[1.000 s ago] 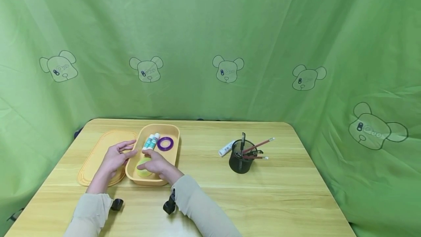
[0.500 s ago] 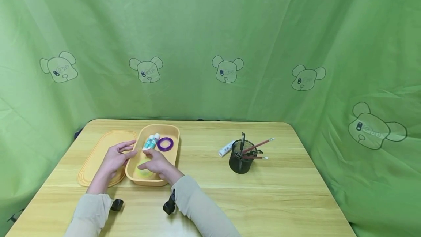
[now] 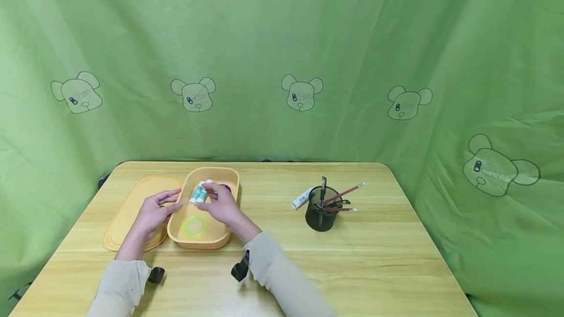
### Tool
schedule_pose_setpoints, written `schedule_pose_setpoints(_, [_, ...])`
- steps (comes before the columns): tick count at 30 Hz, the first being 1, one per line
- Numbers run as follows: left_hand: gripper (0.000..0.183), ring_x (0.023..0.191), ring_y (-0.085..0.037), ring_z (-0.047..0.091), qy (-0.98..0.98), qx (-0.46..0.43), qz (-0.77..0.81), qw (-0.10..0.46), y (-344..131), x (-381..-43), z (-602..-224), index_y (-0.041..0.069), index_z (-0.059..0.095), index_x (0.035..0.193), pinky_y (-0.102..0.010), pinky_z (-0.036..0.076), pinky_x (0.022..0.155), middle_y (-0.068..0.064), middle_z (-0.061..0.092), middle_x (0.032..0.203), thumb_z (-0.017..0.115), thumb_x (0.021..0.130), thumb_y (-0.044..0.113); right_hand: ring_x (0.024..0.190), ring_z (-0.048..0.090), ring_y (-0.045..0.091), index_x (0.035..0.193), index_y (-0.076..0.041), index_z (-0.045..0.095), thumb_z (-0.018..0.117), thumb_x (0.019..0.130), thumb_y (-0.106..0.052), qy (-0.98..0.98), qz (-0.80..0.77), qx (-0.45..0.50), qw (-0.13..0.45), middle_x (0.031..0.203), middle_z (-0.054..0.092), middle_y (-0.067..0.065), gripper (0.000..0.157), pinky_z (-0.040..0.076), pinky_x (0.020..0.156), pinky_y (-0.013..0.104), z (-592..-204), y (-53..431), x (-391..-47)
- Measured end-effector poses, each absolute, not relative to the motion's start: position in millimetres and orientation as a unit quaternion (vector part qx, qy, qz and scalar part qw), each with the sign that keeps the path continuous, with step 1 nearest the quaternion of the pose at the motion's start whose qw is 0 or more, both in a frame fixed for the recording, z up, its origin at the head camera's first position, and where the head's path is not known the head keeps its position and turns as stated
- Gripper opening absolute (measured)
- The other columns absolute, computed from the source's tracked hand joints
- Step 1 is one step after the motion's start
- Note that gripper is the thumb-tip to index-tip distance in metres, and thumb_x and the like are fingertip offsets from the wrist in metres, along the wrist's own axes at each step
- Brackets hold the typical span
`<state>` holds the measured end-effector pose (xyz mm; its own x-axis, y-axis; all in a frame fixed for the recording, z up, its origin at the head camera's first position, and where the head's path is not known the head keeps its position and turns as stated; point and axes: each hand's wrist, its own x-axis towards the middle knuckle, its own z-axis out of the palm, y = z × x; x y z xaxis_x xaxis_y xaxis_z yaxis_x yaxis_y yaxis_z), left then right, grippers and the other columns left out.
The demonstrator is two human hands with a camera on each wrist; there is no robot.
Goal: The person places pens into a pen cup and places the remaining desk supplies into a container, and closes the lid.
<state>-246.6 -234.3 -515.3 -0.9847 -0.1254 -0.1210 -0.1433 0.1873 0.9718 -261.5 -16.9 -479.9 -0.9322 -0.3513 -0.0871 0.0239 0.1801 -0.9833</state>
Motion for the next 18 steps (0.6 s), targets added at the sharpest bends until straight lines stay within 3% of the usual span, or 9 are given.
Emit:
schedule_pose_setpoints(4, [0.051,0.078,-0.009,0.069,0.774,-0.09,0.627,0.009,-233.8,-247.5,-515.4,0.003,0.059,0.144,-0.021,0.059,0.06,-0.026,0.062,0.135,0.073,0.095,0.005,0.138,0.053,0.037,0.147,-0.008,0.054,0.073,0.092,-0.002,0.753,-0.645,-0.091,0.096,0.149,0.055,0.018,0.059,0.048,0.115,0.042,-472.2,10.2,-267.3])
schedule_pose_setpoints(9, [0.052,0.065,-0.003,0.06,0.774,-0.087,0.627,0.011,-233.5,-247.9,-514.0,0.003,0.058,0.145,-0.018,0.054,0.055,-0.025,0.062,0.134,0.074,0.095,0.007,0.14,0.049,0.038,0.148,-0.003,0.051,0.071,0.092,0.0,0.761,-0.645,-0.071,0.014,0.149,0.053,0.021,0.059,0.039,0.122,0.05,-473.5,51.6,-274.2])
schedule_pose_setpoints(18, [0.052,0.077,-0.008,0.069,0.768,-0.089,0.634,0.019,-232.9,-245.4,-513.2,0.002,0.057,0.146,-0.027,0.064,0.07,-0.027,0.06,0.137,0.073,0.096,0.006,0.151,0.032,0.04,0.157,-0.012,0.041,0.076,0.091,-0.012,0.827,-0.556,0.032,-0.079,0.164,0.033,0.016,0.075,0.027,0.126,0.058,-502.1,106.9,-283.9])
